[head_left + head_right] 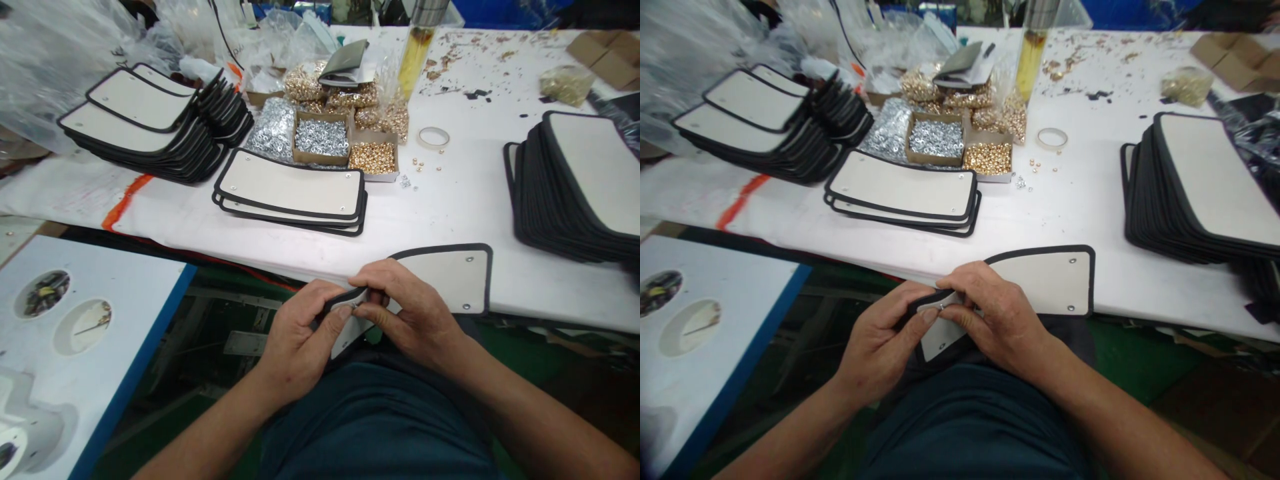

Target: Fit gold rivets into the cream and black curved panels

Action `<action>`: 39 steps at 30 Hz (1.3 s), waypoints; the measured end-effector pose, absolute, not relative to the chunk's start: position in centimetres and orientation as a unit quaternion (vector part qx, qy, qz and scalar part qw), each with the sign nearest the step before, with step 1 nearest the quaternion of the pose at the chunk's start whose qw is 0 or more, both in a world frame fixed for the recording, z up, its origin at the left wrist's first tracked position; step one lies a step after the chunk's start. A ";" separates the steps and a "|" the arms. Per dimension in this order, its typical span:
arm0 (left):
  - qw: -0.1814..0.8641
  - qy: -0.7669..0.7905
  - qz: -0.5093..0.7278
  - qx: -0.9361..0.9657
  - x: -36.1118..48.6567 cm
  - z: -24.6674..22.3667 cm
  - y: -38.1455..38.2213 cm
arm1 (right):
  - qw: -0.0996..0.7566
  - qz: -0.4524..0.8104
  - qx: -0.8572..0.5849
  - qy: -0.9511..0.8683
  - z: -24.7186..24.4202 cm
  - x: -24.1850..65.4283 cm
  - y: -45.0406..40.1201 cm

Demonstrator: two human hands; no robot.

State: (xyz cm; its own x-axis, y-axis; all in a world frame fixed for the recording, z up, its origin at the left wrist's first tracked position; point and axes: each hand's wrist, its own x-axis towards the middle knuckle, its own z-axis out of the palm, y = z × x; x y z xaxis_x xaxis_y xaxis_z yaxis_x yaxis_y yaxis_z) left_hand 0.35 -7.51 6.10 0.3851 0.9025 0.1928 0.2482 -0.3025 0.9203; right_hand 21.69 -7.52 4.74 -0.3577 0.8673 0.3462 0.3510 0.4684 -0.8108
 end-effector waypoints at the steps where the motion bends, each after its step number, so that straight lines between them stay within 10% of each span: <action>1: 0.416 0.400 0.380 0.723 0.3 6.2 -7.6 | 0.394 0.310 -0.403 -0.765 4.8 21.7 -7.5; 17: 0.200 0.376 0.451 0.784 0.4 6.7 -9.3 | 0.401 0.192 -0.428 -0.787 6.4 20.5 -8.9; 28: 0.464 0.521 0.365 0.617 -1.3 5.2 -8.7 | 0.464 0.250 -0.469 -0.709 9.6 20.8 -5.9; 39: 0.486 0.582 0.532 0.377 -6.2 9.7 5.0 | 0.546 0.156 -0.422 -0.707 9.3 22.8 -4.9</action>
State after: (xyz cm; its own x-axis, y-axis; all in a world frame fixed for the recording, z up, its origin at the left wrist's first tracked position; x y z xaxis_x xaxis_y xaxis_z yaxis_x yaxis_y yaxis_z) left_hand -6.16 4.97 9.74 -0.2434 0.9561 -0.1631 -0.0781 0.1482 0.9859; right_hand 22.75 -4.90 9.34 -0.0467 0.7663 0.6408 0.4262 0.5955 -0.6810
